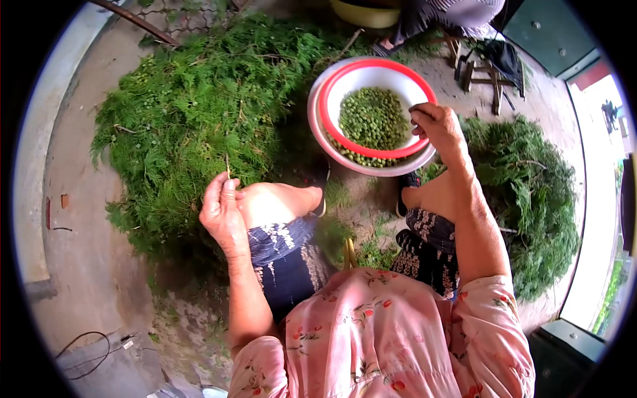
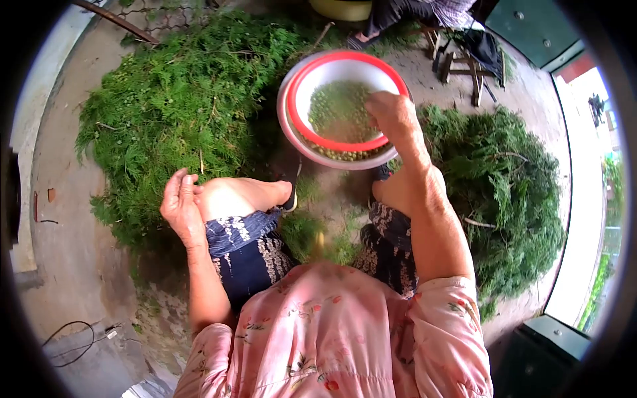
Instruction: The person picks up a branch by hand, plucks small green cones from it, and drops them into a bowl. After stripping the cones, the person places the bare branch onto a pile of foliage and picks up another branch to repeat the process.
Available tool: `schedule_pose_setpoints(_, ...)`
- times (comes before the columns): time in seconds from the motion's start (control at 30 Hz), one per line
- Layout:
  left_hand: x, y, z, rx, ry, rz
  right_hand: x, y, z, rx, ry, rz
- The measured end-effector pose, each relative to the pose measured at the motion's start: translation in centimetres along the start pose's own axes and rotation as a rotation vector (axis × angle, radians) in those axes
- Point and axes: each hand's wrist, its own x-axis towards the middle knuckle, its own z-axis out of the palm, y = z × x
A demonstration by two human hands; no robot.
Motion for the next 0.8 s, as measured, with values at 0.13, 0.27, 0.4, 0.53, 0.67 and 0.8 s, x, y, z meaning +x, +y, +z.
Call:
schedule_pose_setpoints(0.13,-0.4,0.4,0.3,0.040,-0.018,-0.022,-0.3,-0.8,2.1,0.038,-0.001,0.017)
schedule_pose_setpoints(0.27,-0.3,-0.2,0.2,0.059,-0.048,0.073,-0.9,-3.1,3.9,0.113,-0.019,0.019)
schedule_pose_setpoints(0.4,-0.7,0.3,-0.1,0.057,-0.035,0.023,-1.0,-4.4,5.7,0.236,0.015,-0.042)
schedule_pose_setpoints(0.53,-1.5,0.0,-0.9,0.055,-0.008,0.032,-0.9,-5.3,7.4,0.305,0.019,-0.060)
schedule_pose_setpoints(0.67,-3.0,0.7,-1.5,0.093,0.055,-0.034,-0.4,-5.7,10.7,0.325,-0.048,-0.139)
schedule_pose_setpoints(0.8,-5.4,2.0,-1.5,0.107,0.073,-0.012,-0.3,-6.1,12.4,0.193,-0.108,-0.295)
